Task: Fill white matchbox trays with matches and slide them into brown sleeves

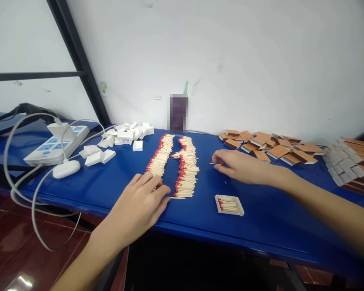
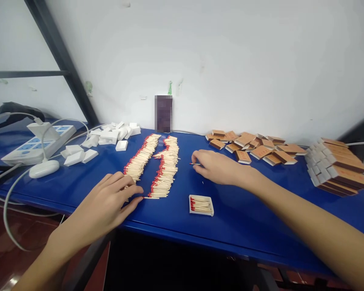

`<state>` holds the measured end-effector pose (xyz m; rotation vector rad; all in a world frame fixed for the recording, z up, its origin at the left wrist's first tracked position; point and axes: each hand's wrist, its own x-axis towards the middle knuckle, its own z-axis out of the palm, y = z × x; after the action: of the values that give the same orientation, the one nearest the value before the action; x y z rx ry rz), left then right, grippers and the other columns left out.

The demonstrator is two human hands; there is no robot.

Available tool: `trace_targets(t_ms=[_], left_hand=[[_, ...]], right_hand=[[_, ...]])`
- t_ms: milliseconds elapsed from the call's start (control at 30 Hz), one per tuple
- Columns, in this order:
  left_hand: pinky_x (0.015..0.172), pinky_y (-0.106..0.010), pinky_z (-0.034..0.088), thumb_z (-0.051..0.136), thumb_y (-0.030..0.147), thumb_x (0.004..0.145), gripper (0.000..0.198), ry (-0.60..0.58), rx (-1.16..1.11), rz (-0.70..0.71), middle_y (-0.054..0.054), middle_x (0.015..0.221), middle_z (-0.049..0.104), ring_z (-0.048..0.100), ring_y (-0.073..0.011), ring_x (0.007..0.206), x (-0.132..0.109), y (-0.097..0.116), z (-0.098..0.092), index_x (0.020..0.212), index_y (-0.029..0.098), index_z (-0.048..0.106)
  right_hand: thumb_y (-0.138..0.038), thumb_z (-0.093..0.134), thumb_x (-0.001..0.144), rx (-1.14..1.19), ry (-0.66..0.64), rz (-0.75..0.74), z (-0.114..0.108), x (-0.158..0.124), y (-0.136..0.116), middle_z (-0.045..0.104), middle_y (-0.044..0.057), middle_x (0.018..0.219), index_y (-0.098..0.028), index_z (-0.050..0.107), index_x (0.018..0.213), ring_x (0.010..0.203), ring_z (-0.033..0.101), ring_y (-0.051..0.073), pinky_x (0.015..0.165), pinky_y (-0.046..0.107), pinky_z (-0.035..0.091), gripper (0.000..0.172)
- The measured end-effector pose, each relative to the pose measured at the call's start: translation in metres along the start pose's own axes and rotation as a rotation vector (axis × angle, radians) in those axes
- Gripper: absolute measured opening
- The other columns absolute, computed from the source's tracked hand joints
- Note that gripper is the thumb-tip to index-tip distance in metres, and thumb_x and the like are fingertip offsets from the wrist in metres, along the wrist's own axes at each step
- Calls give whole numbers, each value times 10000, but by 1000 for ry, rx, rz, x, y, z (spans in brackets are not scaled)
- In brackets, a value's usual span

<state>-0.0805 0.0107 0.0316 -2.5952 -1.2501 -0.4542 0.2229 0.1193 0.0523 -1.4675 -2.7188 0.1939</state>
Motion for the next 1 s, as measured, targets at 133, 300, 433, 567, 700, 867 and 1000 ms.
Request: trace_targets(t_ms=[133, 300, 433, 567, 700, 867, 1000], left_hand=[[781, -383, 364, 475, 222, 1001, 193, -38, 2, -3, -42, 941, 583, 511, -217, 892, 1, -1, 2, 918, 197, 648], [825, -386, 378, 455, 207, 1005, 206, -62, -34, 41, -41, 916, 568, 504, -213, 904, 5, 7, 1, 906, 182, 634], [860, -397, 388, 465, 188, 993, 181, -62, -60, 64, -43, 915, 568, 500, -217, 909, 8, 12, 3, 904, 175, 622], [825, -388, 385, 474, 185, 985, 175, -37, -38, 44, -46, 912, 572, 503, -218, 896, 10, 11, 5, 890, 175, 620], [792, -383, 378, 468, 205, 989, 187, -18, -6, 31, -51, 910, 575, 512, -222, 884, 9, 9, 7, 884, 177, 620], [775, -353, 393, 461, 211, 996, 174, 129, -107, 50, -25, 854, 591, 536, -187, 809, 6, 8, 6, 925, 177, 616], [757, -309, 431, 497, 166, 977, 147, 279, -251, 133, -15, 868, 624, 552, -156, 779, 4, 6, 6, 1072, 183, 608]], right_hand=[[-381, 450, 922, 16, -52, 49, -3, -7, 6, 629, 95, 982, -201, 532, 1068, 822, 610, 231, 705, 347, 450, 246], [-351, 379, 969, 20, 33, -2, 15, -3, 15, 631, 92, 974, -198, 536, 995, 839, 613, 224, 746, 361, 459, 220], [-299, 325, 992, 38, 70, -44, 19, 0, 13, 614, 78, 907, -203, 493, 864, 785, 589, 203, 727, 351, 457, 232], [-265, 345, 992, 16, 135, -87, 9, -15, -17, 605, 73, 908, -201, 505, 876, 760, 581, 193, 684, 328, 439, 208], [-222, 376, 982, -13, 148, -272, 8, -36, -68, 609, 64, 908, -184, 535, 901, 706, 556, 167, 642, 305, 410, 183], [-206, 437, 949, -148, 209, -437, 29, -33, -112, 625, 64, 851, -163, 576, 873, 727, 565, 195, 648, 336, 386, 164], [-209, 455, 939, -163, 223, -442, 33, -22, -117, 641, 77, 857, -146, 595, 893, 747, 581, 204, 666, 344, 386, 160]])
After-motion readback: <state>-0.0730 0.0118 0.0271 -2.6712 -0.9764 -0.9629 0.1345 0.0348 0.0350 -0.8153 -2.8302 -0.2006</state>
